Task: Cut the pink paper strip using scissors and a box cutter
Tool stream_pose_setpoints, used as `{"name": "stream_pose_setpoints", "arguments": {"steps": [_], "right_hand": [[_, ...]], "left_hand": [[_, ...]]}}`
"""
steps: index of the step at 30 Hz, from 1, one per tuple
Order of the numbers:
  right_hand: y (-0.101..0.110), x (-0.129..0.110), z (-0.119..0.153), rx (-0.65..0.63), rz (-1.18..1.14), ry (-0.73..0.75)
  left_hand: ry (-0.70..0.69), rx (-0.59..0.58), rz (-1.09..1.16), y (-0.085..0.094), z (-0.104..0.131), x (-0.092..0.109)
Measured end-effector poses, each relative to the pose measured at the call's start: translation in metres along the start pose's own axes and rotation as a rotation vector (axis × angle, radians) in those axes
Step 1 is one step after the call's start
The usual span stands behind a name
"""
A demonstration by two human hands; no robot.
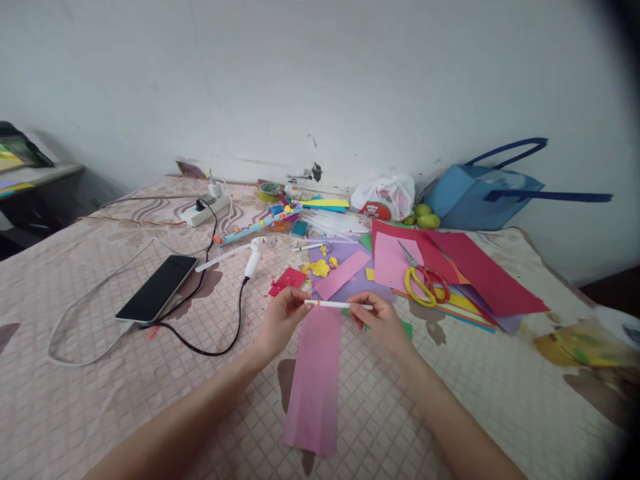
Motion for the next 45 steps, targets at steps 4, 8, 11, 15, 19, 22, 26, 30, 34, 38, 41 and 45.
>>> {"name": "stream_pose_setpoints", "arguments": {"steps": [4, 8, 11, 15, 19, 22, 26, 30, 34, 38, 41, 45], "right_hand": [[0.000, -0.020, -0.041, -0.087, 0.251, 0.144], [-0.003, -0.026, -0.102, -0.070, 0.389, 0.261], [-0.010, -0.023, -0.142, -0.095, 0.456, 0.301], [-0.012, -0.022, -0.156, -0.022, 0.497, 0.336], [-0.003, -0.020, -0.114, 0.003, 0.500, 0.309], [0.006, -0.014, -0.065, -0.005, 0.510, 0.263], [0.006, -0.002, -0.013, -0.075, 0.538, 0.181], [-0.002, 0.006, 0.003, -0.094, 0.579, 0.146], [-0.012, 0.011, -0.002, -0.083, 0.627, 0.143], [-0.021, 0.016, -0.009, -0.080, 0.648, 0.129], [-0.025, 0.019, -0.010, -0.088, 0.634, 0.102], [-0.027, 0.020, -0.010, -0.088, 0.576, 0.073]], "left_hand": [[-0.036, 0.074, -0.039, 0.012, -0.007, -0.002], [-0.070, 0.145, -0.078, 0.022, -0.008, 0.000], [-0.072, 0.150, -0.101, 0.025, -0.007, 0.000], [-0.059, 0.148, -0.124, 0.029, -0.008, -0.001], [-0.046, 0.111, -0.176, 0.029, -0.011, -0.004], [-0.046, 0.042, -0.244, 0.026, -0.010, -0.004], [-0.062, -0.025, -0.358, 0.021, -0.005, 0.000], [-0.095, -0.069, -0.481, 0.018, 0.000, 0.002], [-0.131, -0.108, -0.574, 0.015, 0.002, -0.001], [-0.149, -0.120, -0.638, 0.012, 0.005, -0.003], [-0.154, -0.129, -0.671, 0.009, 0.007, -0.004], [-0.148, -0.140, -0.709, 0.007, 0.009, -0.006]]}}
Point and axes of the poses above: each hand's wrist, its own z-axis away from the middle knuckle, its own y-axis out of the back of the hand, x = y × z, the point moved 5 cm from there along -z, towards the middle knuckle, and after that the axes turned 11 degrees about -z, right-handed, at the moved point
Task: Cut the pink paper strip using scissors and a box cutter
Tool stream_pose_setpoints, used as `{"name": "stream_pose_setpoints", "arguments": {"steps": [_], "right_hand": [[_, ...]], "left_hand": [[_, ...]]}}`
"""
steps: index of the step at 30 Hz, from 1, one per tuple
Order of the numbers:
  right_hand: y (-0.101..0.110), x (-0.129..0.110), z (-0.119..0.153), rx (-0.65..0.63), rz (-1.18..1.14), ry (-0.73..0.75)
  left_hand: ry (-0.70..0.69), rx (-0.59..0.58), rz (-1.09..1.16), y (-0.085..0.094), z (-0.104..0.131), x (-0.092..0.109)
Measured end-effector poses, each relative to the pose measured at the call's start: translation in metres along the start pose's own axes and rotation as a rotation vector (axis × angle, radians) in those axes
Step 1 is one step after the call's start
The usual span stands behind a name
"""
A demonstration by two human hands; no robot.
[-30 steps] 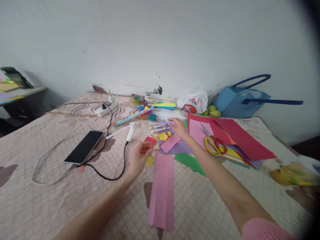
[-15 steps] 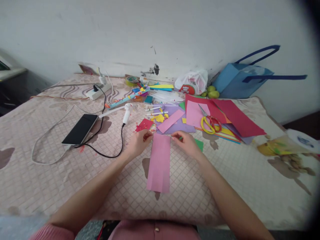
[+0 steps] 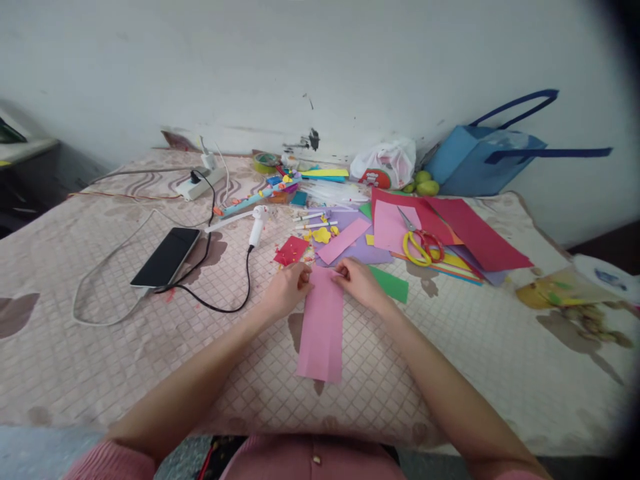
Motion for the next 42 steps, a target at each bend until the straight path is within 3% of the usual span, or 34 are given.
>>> {"name": "stream_pose_setpoints", "arguments": {"steps": [9, 15, 17, 25, 31, 37, 42], "right_hand": [[0.008, 0.001, 0.002, 0.046, -0.382, -0.109], [0.006, 0.009, 0.008, 0.117, -0.660, -0.243], [0.003, 0.010, 0.010, 0.116, -0.716, -0.276], [-0.006, 0.013, 0.016, 0.000, -0.771, -0.338], [-0.007, 0.011, 0.017, -0.053, -0.704, -0.301], [-0.005, 0.010, 0.019, -0.101, -0.634, -0.262], [-0.004, 0.006, 0.024, -0.155, -0.624, -0.286]], "left_hand": [[0.077, 0.001, 0.149, -0.005, -0.002, -0.003], [0.119, -0.295, 0.327, -0.014, -0.003, -0.001], [0.129, -0.337, 0.352, -0.014, -0.001, 0.000], [0.147, -0.320, 0.372, -0.008, -0.004, -0.001], [0.124, -0.482, 0.398, -0.016, 0.000, 0.007], [0.107, -0.301, 0.233, -0.011, -0.007, -0.002], [0.066, -0.324, 0.200, -0.007, -0.010, -0.006]]}}
Point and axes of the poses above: each hand's wrist, its own z-axis away from the middle knuckle, its own y-axis out of the back of the hand, x = y × z, the point moved 5 cm from there along -z, towards the middle knuckle, and after that the axes turned 11 degrees about -z, right-handed, at the moved point
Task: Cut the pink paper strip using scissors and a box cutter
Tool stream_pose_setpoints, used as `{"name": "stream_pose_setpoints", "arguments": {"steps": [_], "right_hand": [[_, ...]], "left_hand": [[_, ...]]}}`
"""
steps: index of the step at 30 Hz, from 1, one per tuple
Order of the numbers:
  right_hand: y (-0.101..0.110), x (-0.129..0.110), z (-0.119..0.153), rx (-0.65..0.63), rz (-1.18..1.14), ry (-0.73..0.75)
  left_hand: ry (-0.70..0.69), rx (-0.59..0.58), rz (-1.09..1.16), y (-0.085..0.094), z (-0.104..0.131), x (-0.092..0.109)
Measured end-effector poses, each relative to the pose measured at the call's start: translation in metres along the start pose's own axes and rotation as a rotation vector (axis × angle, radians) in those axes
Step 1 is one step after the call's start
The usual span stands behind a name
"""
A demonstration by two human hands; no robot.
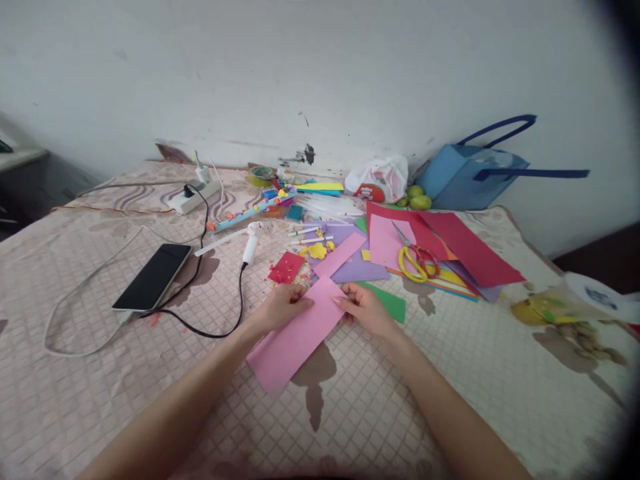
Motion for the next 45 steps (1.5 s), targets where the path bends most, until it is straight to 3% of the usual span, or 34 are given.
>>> {"name": "stream_pose_setpoints", "arguments": {"steps": [7, 15, 21, 30, 34, 37, 42, 45], "right_hand": [[-0.004, -0.001, 0.006, 0.013, -0.039, -0.030], [0.025, -0.003, 0.004, 0.218, -0.072, 0.038], [0.043, -0.006, 0.004, 0.299, -0.080, 0.059], [0.051, -0.004, 0.004, 0.406, -0.238, 0.066], [0.053, -0.001, 0.003, 0.486, -0.349, 0.087], [0.046, 0.003, 0.004, 0.507, -0.415, 0.081], [0.012, 0.011, 0.009, 0.424, -0.467, 0.038], [-0.007, 0.012, 0.012, 0.353, -0.455, 0.014]], "left_hand": [[-0.026, -0.120, -0.009, 0.005, 0.003, 0.005], [0.023, -0.240, 0.025, 0.023, 0.012, 0.001], [0.095, -0.118, 0.073, 0.044, 0.009, -0.012], [0.168, 0.135, 0.414, 0.050, 0.002, -0.016], [0.168, 0.147, 0.665, 0.038, -0.001, -0.013], [0.170, 0.093, 0.784, 0.016, -0.001, -0.007], [0.145, 0.012, 0.814, -0.029, -0.004, 0.010], [0.143, 0.084, 0.751, -0.039, -0.007, 0.014]]}}
Point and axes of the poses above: each hand's wrist, its own z-axis away from the middle knuckle, its own y-axis out of the back of the hand, x = y × z, the point moved 5 cm from there along -z, towards the middle knuckle, and after that the axes turned 11 degrees about -z, right-handed, at the moved point
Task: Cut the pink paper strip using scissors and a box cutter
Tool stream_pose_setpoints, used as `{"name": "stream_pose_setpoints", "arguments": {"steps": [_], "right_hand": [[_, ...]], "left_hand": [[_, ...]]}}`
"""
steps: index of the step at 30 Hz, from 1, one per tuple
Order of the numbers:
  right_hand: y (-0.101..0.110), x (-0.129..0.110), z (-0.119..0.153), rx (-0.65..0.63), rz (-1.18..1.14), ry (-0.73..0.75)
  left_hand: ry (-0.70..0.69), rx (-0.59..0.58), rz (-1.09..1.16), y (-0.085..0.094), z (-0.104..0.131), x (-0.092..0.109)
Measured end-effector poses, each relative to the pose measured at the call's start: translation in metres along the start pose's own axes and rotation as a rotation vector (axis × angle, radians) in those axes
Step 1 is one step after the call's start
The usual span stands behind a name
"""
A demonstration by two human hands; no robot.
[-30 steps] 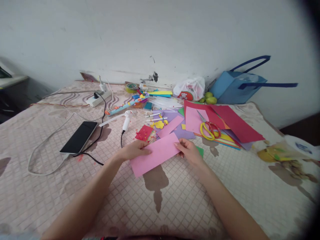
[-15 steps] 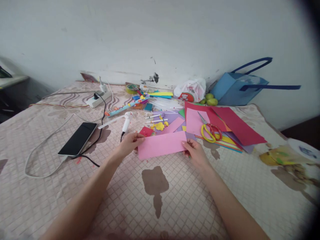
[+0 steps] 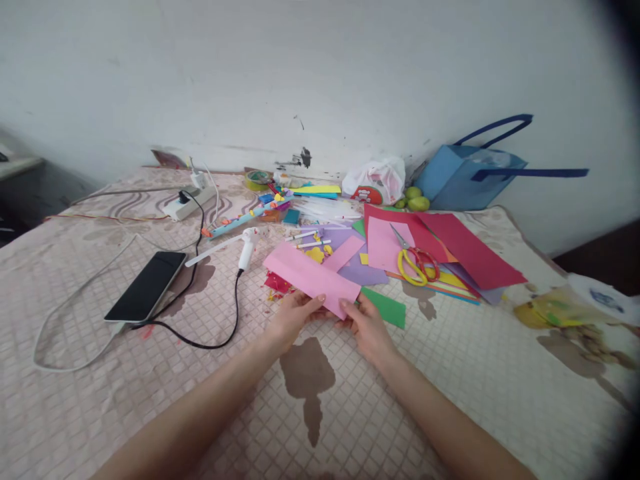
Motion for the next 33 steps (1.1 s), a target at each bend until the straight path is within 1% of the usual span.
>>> {"name": "stream_pose_setpoints", "arguments": {"steps": [2, 4, 5, 7, 9, 11, 16, 21, 26, 29, 33], "right_hand": [[-0.003, 0.000, 0.002, -0.027, 0.030, -0.014], [0.000, -0.004, 0.001, -0.032, 0.051, -0.014], [0.002, -0.007, -0.001, -0.031, 0.056, -0.015], [0.007, -0.012, -0.003, -0.039, 0.077, -0.037], [0.010, -0.013, -0.005, -0.049, 0.112, -0.073], [0.010, -0.013, -0.005, -0.056, 0.145, -0.095], [0.007, -0.009, -0.003, -0.057, 0.168, -0.051], [0.006, -0.009, -0.002, -0.060, 0.170, -0.018], [0.002, -0.009, 0.001, -0.056, 0.130, -0.007], [-0.003, -0.008, 0.004, -0.086, 0.106, -0.041], [-0.011, -0.009, 0.008, -0.157, 0.045, -0.069]], "left_hand": [[-0.008, 0.067, -0.066, 0.004, -0.001, 0.000], [-0.002, 0.088, -0.139, 0.012, 0.000, 0.001], [0.008, 0.072, -0.172, 0.015, 0.001, 0.002], [0.032, 0.003, -0.226, 0.019, 0.002, 0.003], [0.049, -0.065, -0.260, 0.019, 0.004, 0.004], [0.049, -0.096, -0.273, 0.018, 0.006, 0.006], [0.049, -0.103, -0.240, 0.013, 0.009, 0.007], [0.058, -0.084, -0.186, 0.013, 0.012, 0.006], [0.070, -0.109, -0.135, 0.008, 0.016, 0.005], [0.058, -0.098, -0.125, 0.007, 0.017, 0.005], [0.045, -0.086, -0.101, 0.009, 0.016, 0.004]]}}
Point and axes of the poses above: each hand's wrist, its own z-axis away from the middle knuckle, its own y-axis out of the back of the hand, x = y × z, the point moved 5 cm from there along -z, towards the middle knuckle, and after that the axes turned 11 degrees about -z, right-handed, at the moved point
